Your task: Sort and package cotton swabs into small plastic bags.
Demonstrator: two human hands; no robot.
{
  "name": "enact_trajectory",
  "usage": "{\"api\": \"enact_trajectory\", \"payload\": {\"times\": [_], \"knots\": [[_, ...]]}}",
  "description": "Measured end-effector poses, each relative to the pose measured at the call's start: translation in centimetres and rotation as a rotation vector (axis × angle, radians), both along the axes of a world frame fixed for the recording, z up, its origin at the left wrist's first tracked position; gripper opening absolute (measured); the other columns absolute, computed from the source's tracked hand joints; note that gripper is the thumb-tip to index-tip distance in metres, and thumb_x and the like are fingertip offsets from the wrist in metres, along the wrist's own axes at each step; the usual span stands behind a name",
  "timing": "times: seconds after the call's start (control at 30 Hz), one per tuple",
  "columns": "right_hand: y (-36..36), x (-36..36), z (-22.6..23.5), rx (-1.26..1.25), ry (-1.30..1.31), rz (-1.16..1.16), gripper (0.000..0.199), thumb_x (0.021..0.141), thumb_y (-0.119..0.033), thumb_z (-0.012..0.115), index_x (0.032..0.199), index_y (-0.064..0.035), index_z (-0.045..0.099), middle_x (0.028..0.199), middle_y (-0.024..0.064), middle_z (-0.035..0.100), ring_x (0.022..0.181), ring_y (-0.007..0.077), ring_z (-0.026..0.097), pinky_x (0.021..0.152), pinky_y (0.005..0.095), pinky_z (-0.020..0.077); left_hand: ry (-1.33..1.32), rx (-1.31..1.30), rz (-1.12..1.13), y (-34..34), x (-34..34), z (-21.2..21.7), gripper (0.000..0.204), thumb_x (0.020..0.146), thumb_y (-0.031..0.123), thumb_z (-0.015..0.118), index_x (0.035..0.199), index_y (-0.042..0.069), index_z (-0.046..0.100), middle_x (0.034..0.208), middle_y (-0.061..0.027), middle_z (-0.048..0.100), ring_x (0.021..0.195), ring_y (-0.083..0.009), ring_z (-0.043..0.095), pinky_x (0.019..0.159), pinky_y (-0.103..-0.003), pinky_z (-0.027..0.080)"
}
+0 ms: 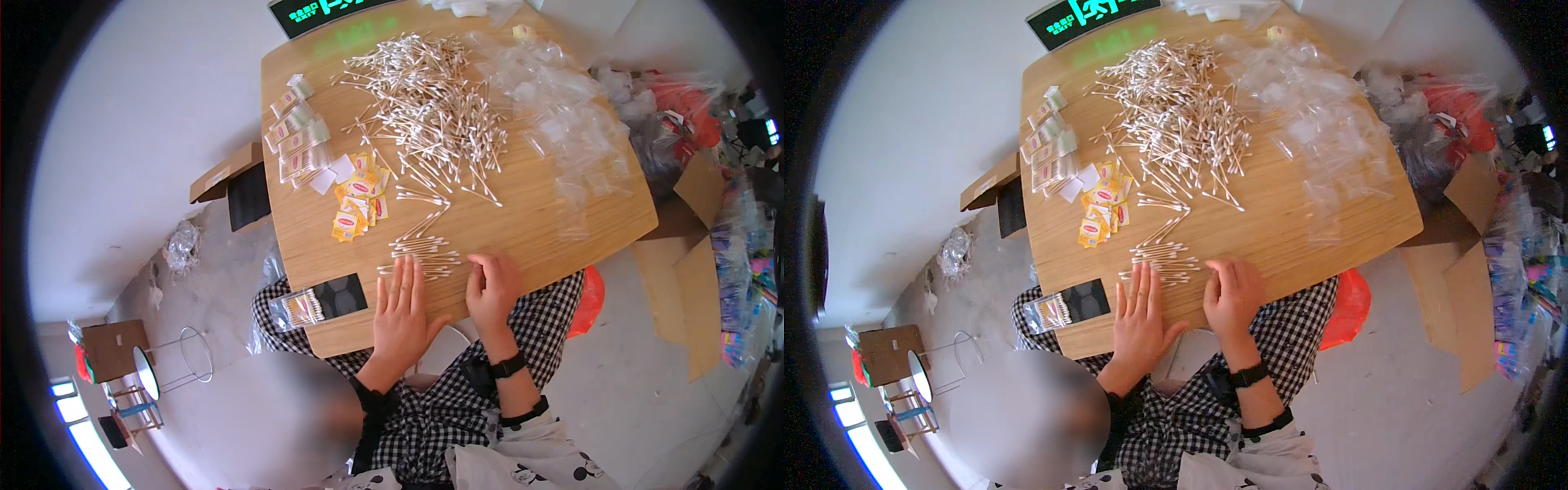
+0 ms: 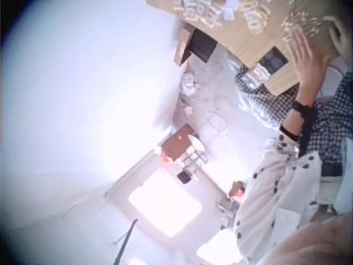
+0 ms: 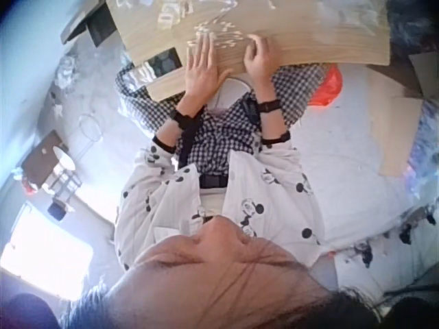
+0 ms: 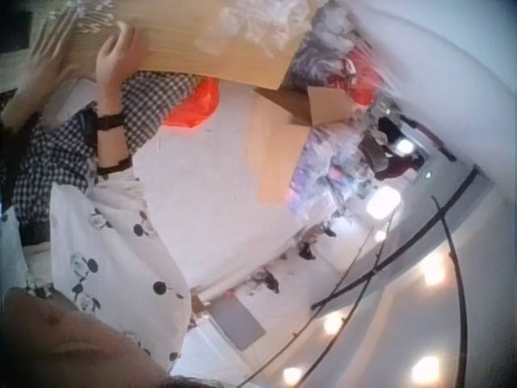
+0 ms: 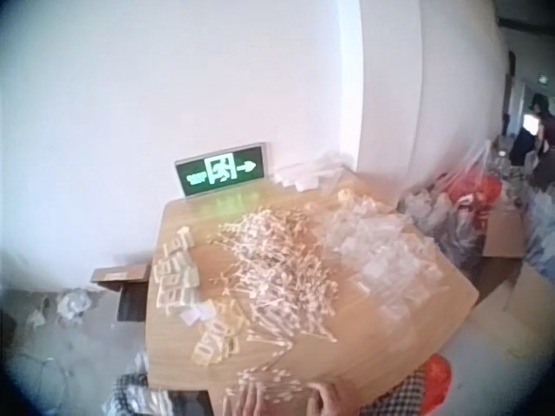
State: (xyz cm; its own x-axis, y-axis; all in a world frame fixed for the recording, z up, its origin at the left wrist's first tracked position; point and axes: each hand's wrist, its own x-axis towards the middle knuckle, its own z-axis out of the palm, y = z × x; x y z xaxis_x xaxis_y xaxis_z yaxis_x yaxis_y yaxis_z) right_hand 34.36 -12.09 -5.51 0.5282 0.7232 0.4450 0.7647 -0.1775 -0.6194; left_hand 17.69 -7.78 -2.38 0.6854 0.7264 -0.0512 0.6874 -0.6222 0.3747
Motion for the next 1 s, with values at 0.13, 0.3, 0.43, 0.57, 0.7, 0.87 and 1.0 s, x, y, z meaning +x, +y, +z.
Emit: {"api": "enact_trajectory", "payload": {"times": [0.13,0.3,0.43,0.57,0.7,0.87,1.0], "knots": [[-0.1,0.4,-0.5,-0.001,-0.037,-0.002,0.023,0.076,0.001,0.063,0.097,-0.0091,0.065,0.088,0.0102,0.063,0.084,0.0312,0.059,0.072,0.0422,0.0464,-0.041,0.043,-0.068,1.6,2.9,-0.4,0.1,0.084,0.048,0.068,0.153,-0.007,0.021,0.161,-0.0244,0.021,0.152,-0.0364,0.016,0.122,-0.052,0.013],[-0.5,0.4,-0.7,0.022,-0.021,0.014,0.027,0.076,-0.004,0.063,0.103,-0.011,0.064,0.091,0.0116,0.063,0.086,0.0332,0.06,0.076,0.0446,0.0473,-0.137,0.037,-0.078,1.6,3.5,-1.0,0.1,0.079,0.043,0.072,0.153,-0.004,0.025,0.16,-0.0248,0.024,0.15,-0.0381,0.021,0.122,-0.05,0.014],[0.4,-1.1,-0.8,0.01,0.056,0.066,0.026,0.076,-0.003,0.066,0.102,-0.0072,0.062,0.095,0.0112,0.062,0.091,0.0319,0.06,0.078,0.043,0.0476,0.1,-0.005,0.005,-0.9,0.8,-0.5,0.102,0.082,0.048,0.068,0.154,-0.005,0.02,0.162,-0.0228,0.02,0.152,-0.0356,0.016,0.123,-0.049,0.012],[0.4,-0.2,-0.1,0.061,-0.011,-0.014,0.021,0.079,-0.002,0.064,0.099,-0.0101,0.062,0.089,0.0085,0.061,0.085,0.031,0.059,0.074,0.0417,0.0477,0.053,0.044,-0.052,-0.1,2.1,-1.2,0.104,0.079,0.046,0.072,0.154,-0.006,0.021,0.162,-0.022,0.02,0.152,-0.0348,0.015,0.123,-0.049,0.012],[0.3,-0.2,0.2,0.09,-0.027,-0.005,0.019,0.08,-0.003,0.065,0.098,-0.008,0.061,0.093,0.0087,0.062,0.09,0.0302,0.06,0.076,0.0407,0.0483,0.068,0.145,-0.053,-0.2,1.8,-2.2,0.103,0.082,0.053,0.064,0.154,-0.006,0.02,0.162,-0.0222,0.019,0.152,-0.0344,0.015,0.123,-0.049,0.012],[0.7,-1.4,-1.1,0.054,0.022,0.029,0.019,0.079,-0.006,0.065,0.098,-0.0088,0.062,0.089,0.0122,0.061,0.085,0.0323,0.06,0.074,0.0437,0.0475,0.11,0.053,0.012,0.2,1.3,-2.2,0.104,0.083,0.057,0.063,0.153,-0.006,0.021,0.162,-0.0243,0.02,0.152,-0.0357,0.015,0.122,-0.05,0.013],[0.1,0.2,-0.9,0.035,0.001,0.012,0.023,0.076,-0.004,0.065,0.098,-0.011,0.063,0.084,0.0113,0.06,0.081,0.0331,0.058,0.071,0.0461,0.0455,-0.004,0.057,-0.063,0.6,2.5,-1.7,0.103,0.084,0.052,0.066,0.154,-0.007,0.018,0.162,-0.0262,0.017,0.152,-0.0378,0.013,0.122,-0.053,0.011]]}}
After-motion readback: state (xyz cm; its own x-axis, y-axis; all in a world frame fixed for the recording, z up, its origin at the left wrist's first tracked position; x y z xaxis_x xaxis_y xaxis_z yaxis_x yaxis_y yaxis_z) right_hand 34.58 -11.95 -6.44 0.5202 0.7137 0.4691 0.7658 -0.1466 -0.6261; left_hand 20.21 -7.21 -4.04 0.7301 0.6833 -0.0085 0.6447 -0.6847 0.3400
